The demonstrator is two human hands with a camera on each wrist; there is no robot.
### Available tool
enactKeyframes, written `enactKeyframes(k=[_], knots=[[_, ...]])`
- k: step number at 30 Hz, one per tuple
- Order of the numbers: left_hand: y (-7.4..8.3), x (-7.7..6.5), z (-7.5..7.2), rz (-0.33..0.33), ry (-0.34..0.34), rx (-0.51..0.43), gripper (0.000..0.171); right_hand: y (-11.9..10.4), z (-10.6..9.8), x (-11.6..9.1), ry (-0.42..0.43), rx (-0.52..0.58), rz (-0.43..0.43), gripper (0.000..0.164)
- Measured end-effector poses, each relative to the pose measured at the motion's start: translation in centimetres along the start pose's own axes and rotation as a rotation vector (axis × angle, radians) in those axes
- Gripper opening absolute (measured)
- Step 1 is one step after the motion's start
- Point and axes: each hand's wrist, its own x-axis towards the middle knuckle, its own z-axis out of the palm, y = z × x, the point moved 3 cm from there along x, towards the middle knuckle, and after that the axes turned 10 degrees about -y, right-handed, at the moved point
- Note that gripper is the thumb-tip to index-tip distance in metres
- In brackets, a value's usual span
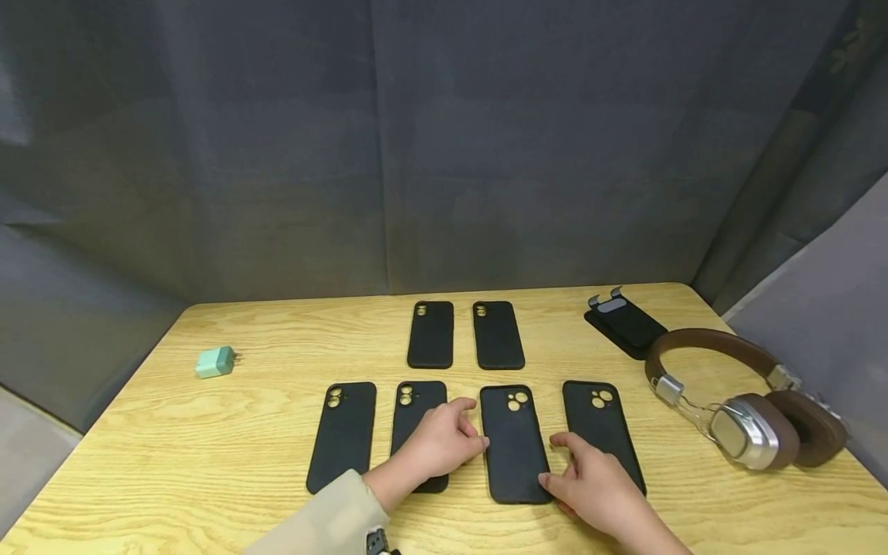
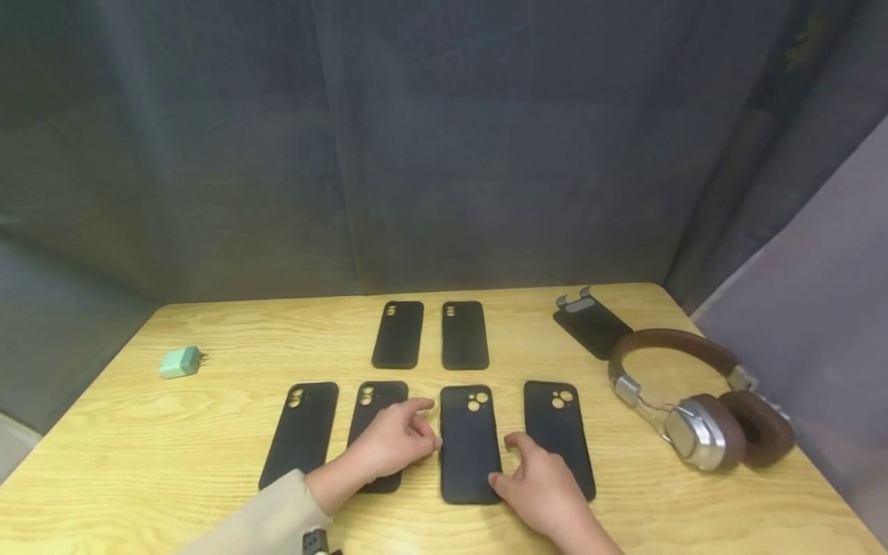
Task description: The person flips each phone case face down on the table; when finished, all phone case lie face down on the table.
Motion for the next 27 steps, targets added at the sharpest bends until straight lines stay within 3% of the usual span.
enactKeyframes(k=[14, 19, 27], knots=[[0.2, 1.6, 0.6, -0.074, -0.035, 0.006, 0.058, 0.0, 0.6, 0.3, 0.041, -0.173, -0.048, 0.047], [0.1, 2.2, 0.7, -0.101, -0.048, 0.019, 0.060, -0.1, 1.0, 0.2, 0.033, -0.171, -0.041, 0.043], [0.2, 2.3, 0.7, -0.093, -0.030, 0.038, 0.058, -0.3, 1.1, 0.2, 0.035, -0.169, -0.053, 0.043]])
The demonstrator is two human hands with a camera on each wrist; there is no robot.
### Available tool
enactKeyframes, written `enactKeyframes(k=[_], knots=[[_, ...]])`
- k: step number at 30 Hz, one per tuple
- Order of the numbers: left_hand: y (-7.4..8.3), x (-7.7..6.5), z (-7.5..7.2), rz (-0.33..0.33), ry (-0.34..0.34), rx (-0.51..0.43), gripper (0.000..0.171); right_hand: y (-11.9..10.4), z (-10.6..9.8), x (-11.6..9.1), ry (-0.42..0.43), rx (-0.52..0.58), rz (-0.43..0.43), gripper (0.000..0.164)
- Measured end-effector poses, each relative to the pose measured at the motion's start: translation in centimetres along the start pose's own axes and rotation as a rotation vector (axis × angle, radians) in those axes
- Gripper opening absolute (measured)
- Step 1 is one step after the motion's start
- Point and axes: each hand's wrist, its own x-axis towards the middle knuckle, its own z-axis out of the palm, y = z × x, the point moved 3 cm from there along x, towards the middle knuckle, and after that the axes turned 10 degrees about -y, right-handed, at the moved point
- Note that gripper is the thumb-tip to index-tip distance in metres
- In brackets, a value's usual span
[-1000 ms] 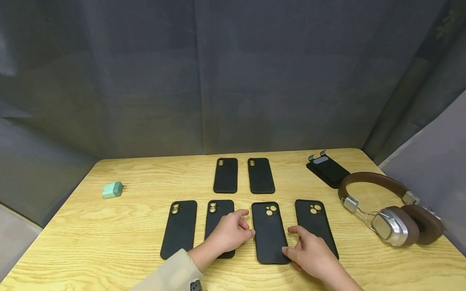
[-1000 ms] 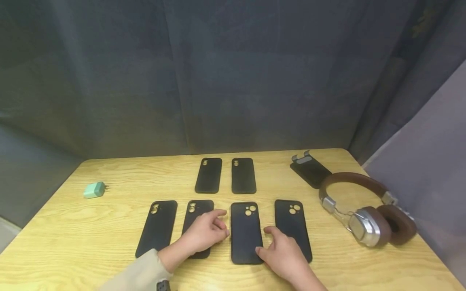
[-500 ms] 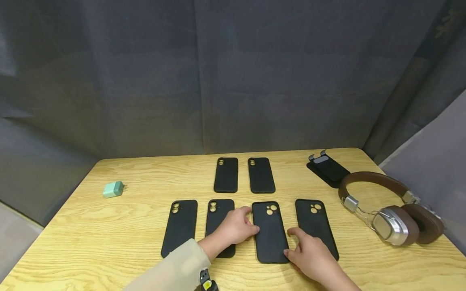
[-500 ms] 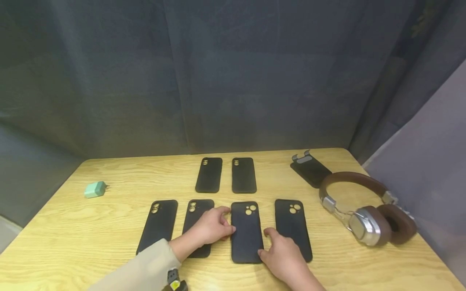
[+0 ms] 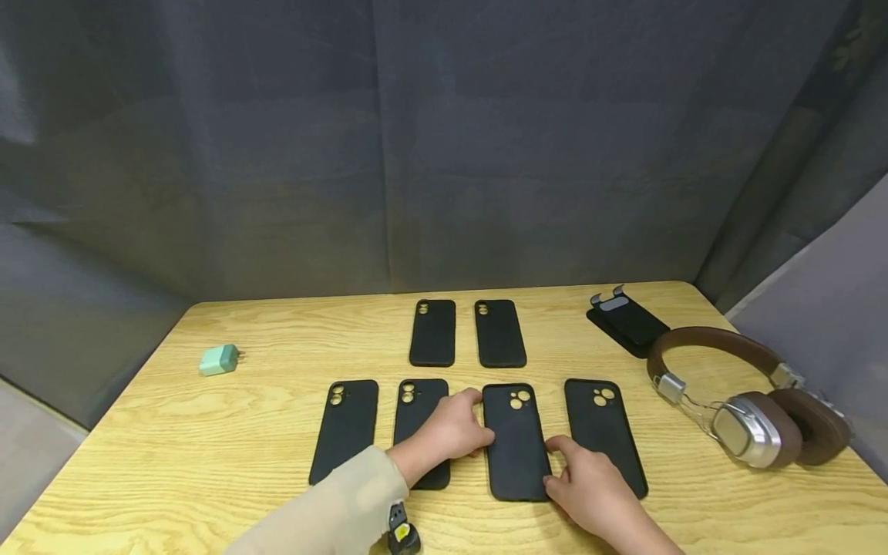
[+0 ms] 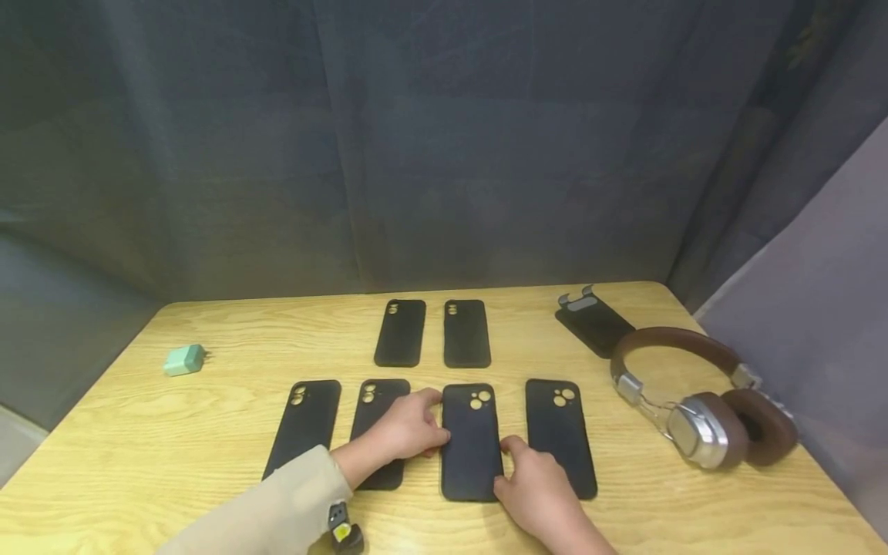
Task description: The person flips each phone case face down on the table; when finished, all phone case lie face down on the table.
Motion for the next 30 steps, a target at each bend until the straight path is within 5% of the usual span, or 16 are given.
enactKeyframes(k=[12, 24, 30], knots=[[0.6, -0.7, -0.3, 0.060, 0.098, -0.030, 0.049, -0.3, -0.3, -0.1, 0.024, 0.012, -0.016, 0.043], [-0.8, -1.3, 0.6, 0.132, 0.063, -0.563, 0.061, -0.1, -0.5, -0.4, 0.080, 0.036, -0.030, 0.043], [-0.9, -2.0, 0.8, 0.158, 0.080, -0.712, 0.063, -0.2, -0.2, -0.4, 0.077, 0.052, -0.039, 0.043]])
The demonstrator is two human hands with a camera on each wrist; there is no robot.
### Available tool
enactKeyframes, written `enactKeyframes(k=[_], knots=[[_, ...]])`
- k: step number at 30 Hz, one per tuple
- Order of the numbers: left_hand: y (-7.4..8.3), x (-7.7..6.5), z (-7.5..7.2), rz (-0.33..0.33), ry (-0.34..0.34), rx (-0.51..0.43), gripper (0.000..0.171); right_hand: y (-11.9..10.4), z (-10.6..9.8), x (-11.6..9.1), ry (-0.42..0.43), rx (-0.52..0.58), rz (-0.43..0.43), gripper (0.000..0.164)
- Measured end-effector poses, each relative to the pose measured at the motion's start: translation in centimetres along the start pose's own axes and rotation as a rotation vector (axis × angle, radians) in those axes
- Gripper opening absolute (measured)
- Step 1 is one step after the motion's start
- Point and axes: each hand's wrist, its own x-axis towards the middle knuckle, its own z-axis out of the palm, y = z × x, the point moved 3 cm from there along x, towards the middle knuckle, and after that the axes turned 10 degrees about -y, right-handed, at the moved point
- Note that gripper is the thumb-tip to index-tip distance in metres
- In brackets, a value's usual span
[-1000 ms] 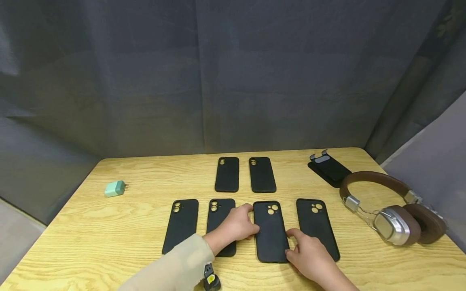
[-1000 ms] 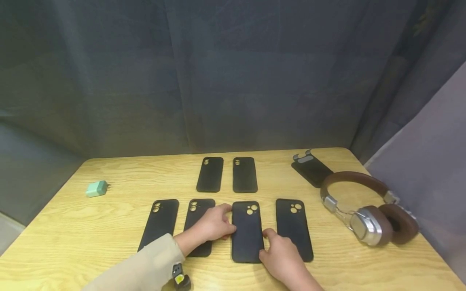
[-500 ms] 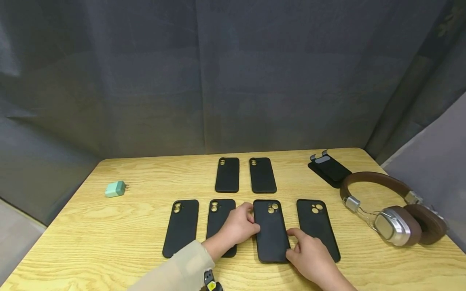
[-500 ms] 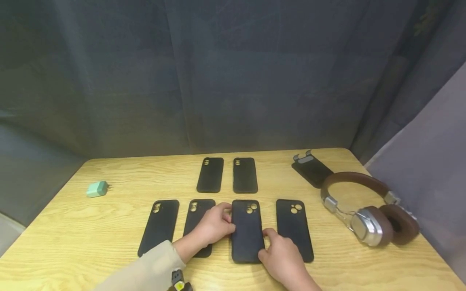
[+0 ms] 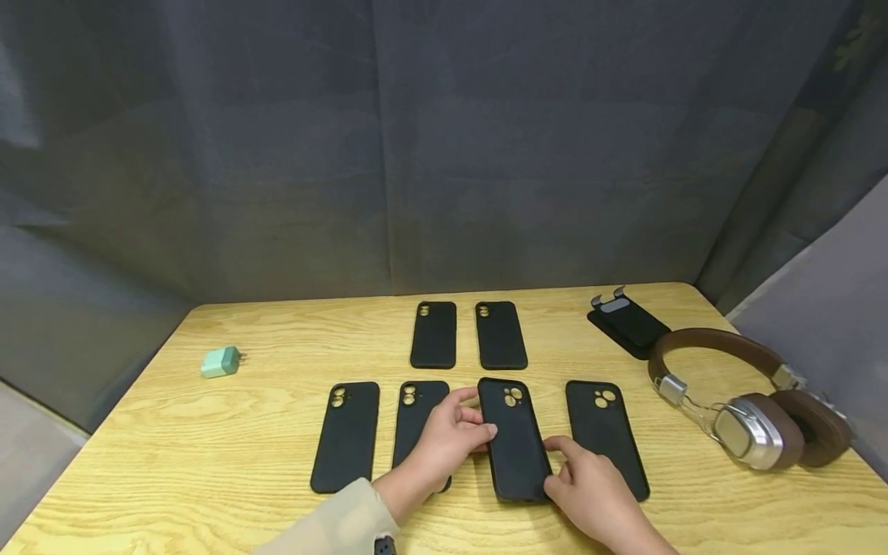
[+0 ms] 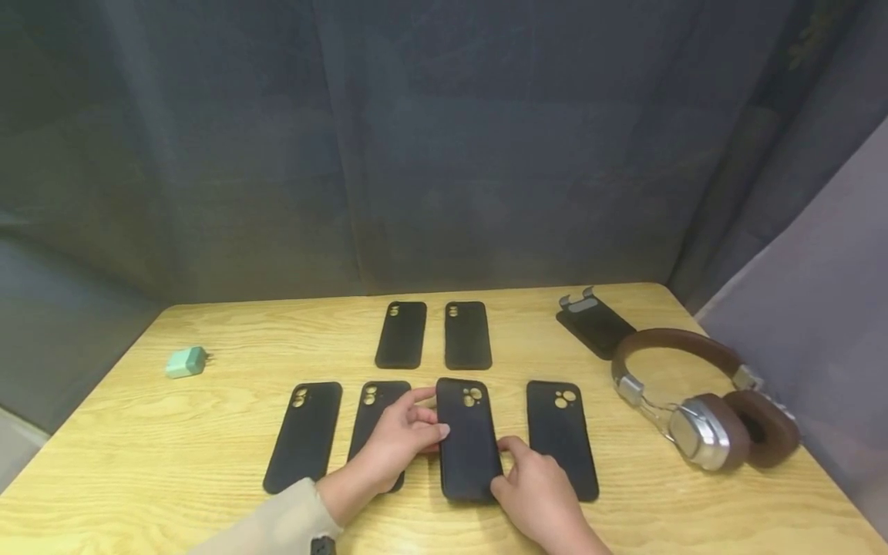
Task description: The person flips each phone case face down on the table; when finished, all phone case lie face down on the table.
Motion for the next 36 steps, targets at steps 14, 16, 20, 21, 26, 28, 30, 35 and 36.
enactKeyframes(k=[14, 16, 20, 21, 26, 28, 30, 35, 36], knots=[[1.0, -1.0, 0.7, 0.095, 0.019, -0.147, 0.059, 0.1, 1.5, 0.3, -0.172, 0.285, -0.087, 0.041], [1.2, -1.1, 0.7, 0.098, 0.017, -0.158, 0.058, 0.0, 1.8, 0.5, -0.196, 0.322, -0.106, 0.040], [1.3, -1.1, 0.7, 0.093, 0.021, -0.154, 0.056, -0.3, 2.4, 0.7, -0.251, 0.380, -0.134, 0.040], [1.3, -1.1, 0.7, 0.093, 0.026, -0.148, 0.056, -0.4, 2.5, 0.7, -0.262, 0.387, -0.138, 0.040], [1.3, -1.1, 0.6, 0.087, 0.044, -0.126, 0.056, -0.5, 2.8, 0.8, -0.293, 0.405, -0.134, 0.042], [1.3, -1.0, 0.6, 0.086, 0.046, -0.121, 0.057, -0.6, 2.8, 0.8, -0.296, 0.408, -0.128, 0.042], [1.3, -1.0, 0.6, 0.084, 0.049, -0.112, 0.057, -0.6, 2.8, 0.9, -0.297, 0.409, -0.124, 0.042], [1.3, -0.8, 0.5, 0.078, 0.066, -0.077, 0.058, -0.8, 2.9, 0.9, -0.293, 0.406, -0.123, 0.050], [1.3, -0.7, 0.5, 0.076, 0.069, -0.071, 0.058, -0.8, 2.9, 1.0, -0.294, 0.406, -0.124, 0.051]])
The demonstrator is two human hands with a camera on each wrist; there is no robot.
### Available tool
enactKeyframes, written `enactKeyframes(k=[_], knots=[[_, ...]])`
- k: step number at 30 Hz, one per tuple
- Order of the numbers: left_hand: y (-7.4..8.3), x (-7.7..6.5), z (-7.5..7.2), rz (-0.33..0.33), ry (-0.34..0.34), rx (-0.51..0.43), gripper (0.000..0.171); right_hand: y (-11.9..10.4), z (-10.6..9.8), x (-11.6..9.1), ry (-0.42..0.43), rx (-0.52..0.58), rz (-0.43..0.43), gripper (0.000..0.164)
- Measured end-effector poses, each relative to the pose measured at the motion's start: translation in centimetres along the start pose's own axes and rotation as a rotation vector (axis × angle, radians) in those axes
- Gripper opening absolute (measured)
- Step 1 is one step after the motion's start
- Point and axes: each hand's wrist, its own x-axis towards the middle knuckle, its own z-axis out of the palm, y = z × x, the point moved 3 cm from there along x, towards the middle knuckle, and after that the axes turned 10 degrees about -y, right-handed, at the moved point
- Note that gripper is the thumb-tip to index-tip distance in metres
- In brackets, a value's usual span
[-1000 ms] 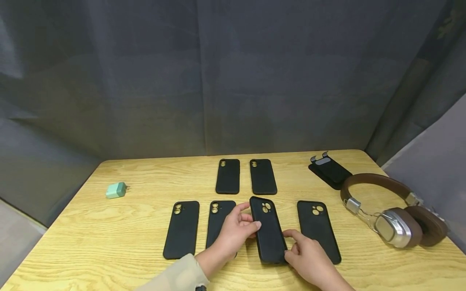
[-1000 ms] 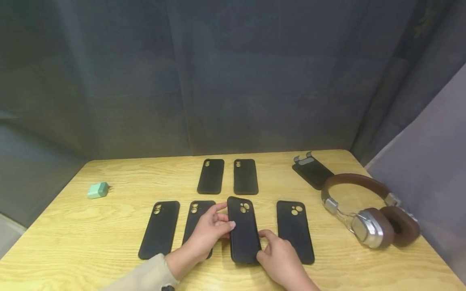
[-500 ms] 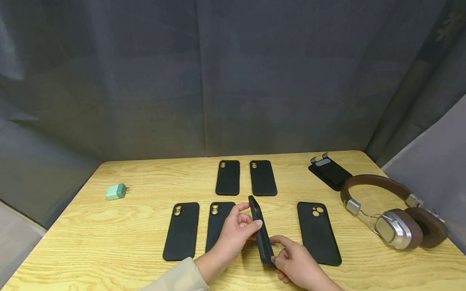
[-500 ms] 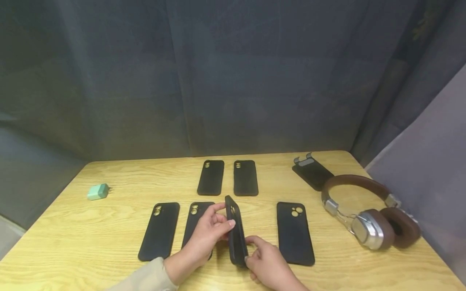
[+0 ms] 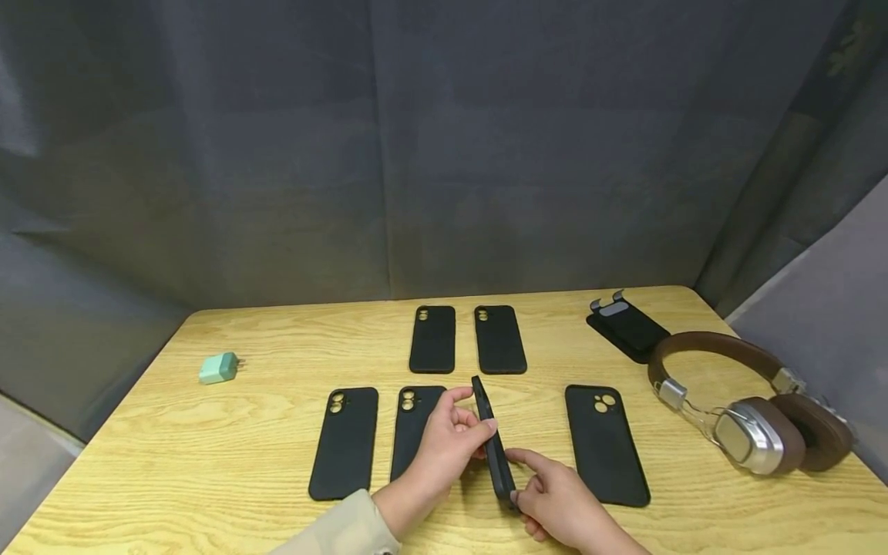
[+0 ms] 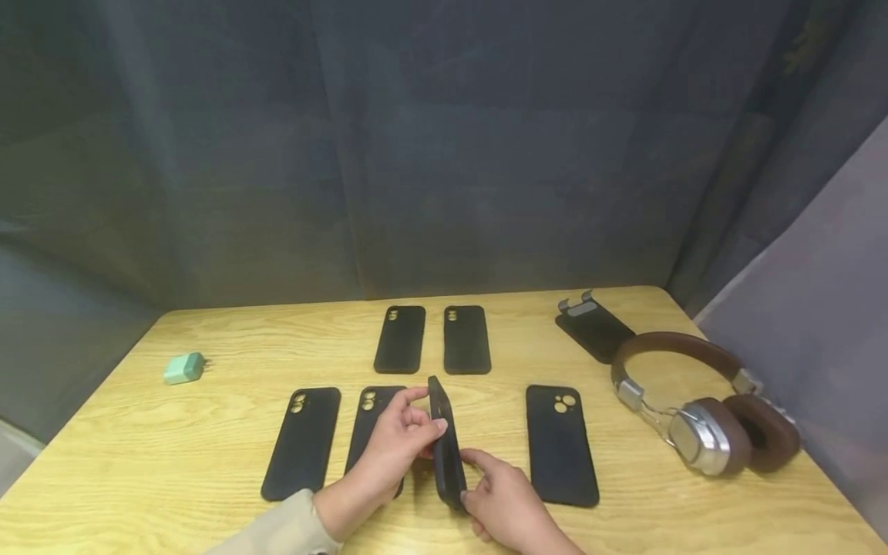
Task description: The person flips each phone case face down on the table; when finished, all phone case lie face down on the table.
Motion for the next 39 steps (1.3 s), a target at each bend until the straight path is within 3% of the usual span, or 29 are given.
enactKeyframes(k=[13, 18, 30, 39], knots=[[0.2, 0.1, 0.3, 0.013, -0.010, 0.034, 0.059, -0.1, 0.1, 0.2, -0.010, 0.000, -0.005, 0.051], [0.2, 0.1, 0.6, 0.018, -0.017, 0.053, 0.058, -0.1, 0.0, -0.2, -0.004, 0.061, 0.009, 0.045], [0.0, 0.2, 1.2, 0.007, 0.004, 0.107, 0.057, -1.1, -1.0, -1.7, 0.143, 0.162, -0.062, 0.041], [-0.2, 0.4, 1.1, 0.010, 0.005, 0.110, 0.057, -1.8, -0.7, -1.9, 0.075, 0.137, -0.141, 0.040]])
